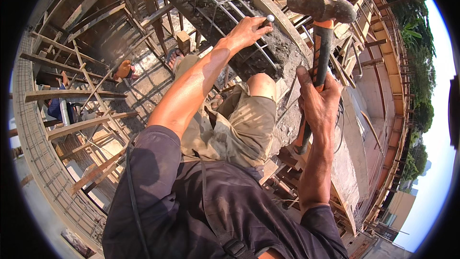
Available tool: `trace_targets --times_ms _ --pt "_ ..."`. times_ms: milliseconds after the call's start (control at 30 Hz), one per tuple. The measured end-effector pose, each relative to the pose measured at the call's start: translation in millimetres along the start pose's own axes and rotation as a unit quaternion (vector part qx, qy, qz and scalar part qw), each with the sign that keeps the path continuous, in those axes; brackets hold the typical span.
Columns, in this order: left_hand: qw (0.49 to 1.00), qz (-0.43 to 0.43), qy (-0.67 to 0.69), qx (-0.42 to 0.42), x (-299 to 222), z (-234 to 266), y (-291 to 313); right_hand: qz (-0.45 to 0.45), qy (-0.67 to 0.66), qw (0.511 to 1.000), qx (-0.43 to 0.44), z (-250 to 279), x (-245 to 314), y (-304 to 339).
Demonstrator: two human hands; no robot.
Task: The person uses a hammer and a chisel to chip away excess concrete from a rebar-reinforced structure and later uses a power drill on the surface.
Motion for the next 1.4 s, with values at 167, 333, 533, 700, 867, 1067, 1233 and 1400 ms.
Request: trace_targets --times_ms 167,333,533,700,867,1067,1233,1400 --pt "1.0 0.022 -0.006 0.006 6.6 -3.2 -2.4 0.312 -0.23 0.911 -0.139 55.0 94.1 7.6" --pt "1.0 0.013 -0.014 -0.008 1.5 -11.6 -4.2 0.215 -0.192 0.951 -0.111 6.8 20.4 -26.1" --pt "0.998 -0.052 0.001 -0.029 59.9 -9.1 -9.5 -0.067 0.04 0.992 0.096 -34.0 -29.9 -8.7" --pt "0.996 0.045 -0.063 0.033 6.5 -7.9 -4.6 0.13 -0.211 0.966 -0.074 20.7 80.6 13.4" --pt "0.998 0.024 -0.051 0.008 5.2 -9.4 -2.5 0.381 -0.319 0.863 -0.092 68.6 116.5 -9.6" --pt "0.997 0.063 0.026 0.019 29.3 -6.8 -5.9 -0.105 0.062 0.987 0.104 -24.6 -47.2 -26.5" --pt "0.997 0.022 -0.071 0.023 16.3 -16.7 -9.8 -0.029 -0.08 0.996 0.042 -1.0 19.2 6.5" --pt "0.992 0.062 -0.102 0.04 5.3 -10.4 -6.3 0.31 -0.188 0.927 -0.096 79.9 128.9 12.3"
Point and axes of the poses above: each hand's wrist, its own y-axis away from the middle knuckle, its own z-axis out of the back of the hand, x = y × z, the point moved 1 cm from there along -y, towards the middle knuckle, and after that the axes turned 10 degrees about x, right-handed, at the moved point
